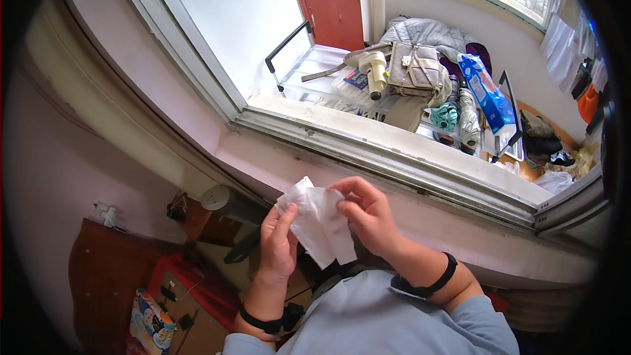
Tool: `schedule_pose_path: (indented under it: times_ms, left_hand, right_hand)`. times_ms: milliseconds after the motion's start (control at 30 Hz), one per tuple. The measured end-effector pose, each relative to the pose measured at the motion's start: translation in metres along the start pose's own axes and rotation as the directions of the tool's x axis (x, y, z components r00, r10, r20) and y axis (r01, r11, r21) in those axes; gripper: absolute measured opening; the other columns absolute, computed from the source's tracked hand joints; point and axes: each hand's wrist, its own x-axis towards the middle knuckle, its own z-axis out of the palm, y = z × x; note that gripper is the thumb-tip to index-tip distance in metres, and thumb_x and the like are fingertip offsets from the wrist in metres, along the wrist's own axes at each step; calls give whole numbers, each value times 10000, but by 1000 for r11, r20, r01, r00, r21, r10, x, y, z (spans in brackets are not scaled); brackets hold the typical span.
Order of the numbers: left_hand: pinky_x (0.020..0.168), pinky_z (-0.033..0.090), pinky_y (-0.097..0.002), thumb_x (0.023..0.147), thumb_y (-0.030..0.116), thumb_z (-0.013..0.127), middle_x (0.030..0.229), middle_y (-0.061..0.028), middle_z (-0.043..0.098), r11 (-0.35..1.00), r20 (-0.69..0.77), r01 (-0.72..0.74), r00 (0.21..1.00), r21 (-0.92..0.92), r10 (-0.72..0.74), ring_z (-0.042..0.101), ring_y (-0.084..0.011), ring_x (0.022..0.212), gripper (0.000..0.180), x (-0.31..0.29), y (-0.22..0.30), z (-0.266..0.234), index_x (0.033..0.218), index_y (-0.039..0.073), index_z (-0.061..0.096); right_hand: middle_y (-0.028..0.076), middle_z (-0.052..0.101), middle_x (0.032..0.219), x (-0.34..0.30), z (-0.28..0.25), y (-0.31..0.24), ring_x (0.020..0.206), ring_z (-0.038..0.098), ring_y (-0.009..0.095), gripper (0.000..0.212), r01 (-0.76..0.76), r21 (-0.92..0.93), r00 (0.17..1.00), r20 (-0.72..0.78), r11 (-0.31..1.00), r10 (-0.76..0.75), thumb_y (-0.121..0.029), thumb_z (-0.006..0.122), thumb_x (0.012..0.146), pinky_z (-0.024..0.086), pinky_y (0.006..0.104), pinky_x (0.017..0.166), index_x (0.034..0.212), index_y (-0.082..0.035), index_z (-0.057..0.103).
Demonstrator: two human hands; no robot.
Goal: Cleaning the dirt and debris from sliding window tracks using paper tissues.
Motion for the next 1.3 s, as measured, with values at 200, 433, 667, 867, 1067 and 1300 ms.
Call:
schedule_pose_path:
  times_ms: [200, 433, 667, 867, 1067, 1300]
  left_hand:
    - [947, 414, -356, 859, 248, 559, 1119, -88, 607, 987, -123, -98, 986, 125, 114, 561, -209, 1050, 368, 7, 58, -41, 1138, 10, 570]
    - [872, 469, -349, 871, 233, 526, 1051, -97, 629, 995, -123, -82, 989, 47, 87, 603, -213, 968, 338, 8, 111, -63, 1108, -2, 578]
    - [862, 475, -320, 887, 206, 544, 1044, -100, 636, 974, -46, -77, 995, 214, 88, 615, -183, 946, 315, -2, 81, -37, 1111, -13, 580]
    - [863, 451, -267, 927, 147, 527, 1103, -82, 611, 970, 81, -106, 993, 220, 90, 578, -122, 979, 321, -4, 27, -4, 1187, -40, 542]
    - [820, 453, -252, 965, 224, 431, 1038, -72, 613, 952, 84, -72, 995, 296, 49, 564, -103, 933, 357, -6, 12, 1, 1146, -54, 561]
    - [797, 481, -305, 950, 222, 397, 1027, -107, 621, 929, 93, -45, 996, 367, 12, 597, -161, 923, 360, 3, 7, 4, 1110, -47, 575]
  right_hand:
    - [37, 590, 887, 14, -24, -12, 696, 542, 57, 276, 30, 92, 978, -207, 995, -10, 23, 464, 830, 451, 203, 595, 1090, -19, 545]
    - [66, 598, 991, 23, -37, 5, 836, 561, 91, 288, 53, -7, 946, -319, 999, -52, 0, 502, 851, 457, 228, 729, 1138, -17, 528]
    - [76, 592, 971, 24, -15, 22, 873, 559, 126, 316, -26, 273, 983, -167, 962, 74, -5, 544, 855, 456, 259, 784, 1168, -31, 503]
    - [46, 530, 970, 14, 32, 16, 904, 530, 101, 264, 154, 43, 981, -126, 987, -147, -25, 556, 876, 470, 249, 761, 1122, -67, 470]
    - [49, 565, 1040, 5, 22, 8, 955, 541, 138, 214, 163, -319, 982, -37, 934, -184, -77, 615, 860, 469, 316, 829, 1061, -51, 547]
    - [153, 553, 1036, -1, 16, -2, 926, 564, 309, 336, 308, -570, 932, 20, 762, -362, -116, 662, 788, 471, 361, 805, 1089, -35, 537]
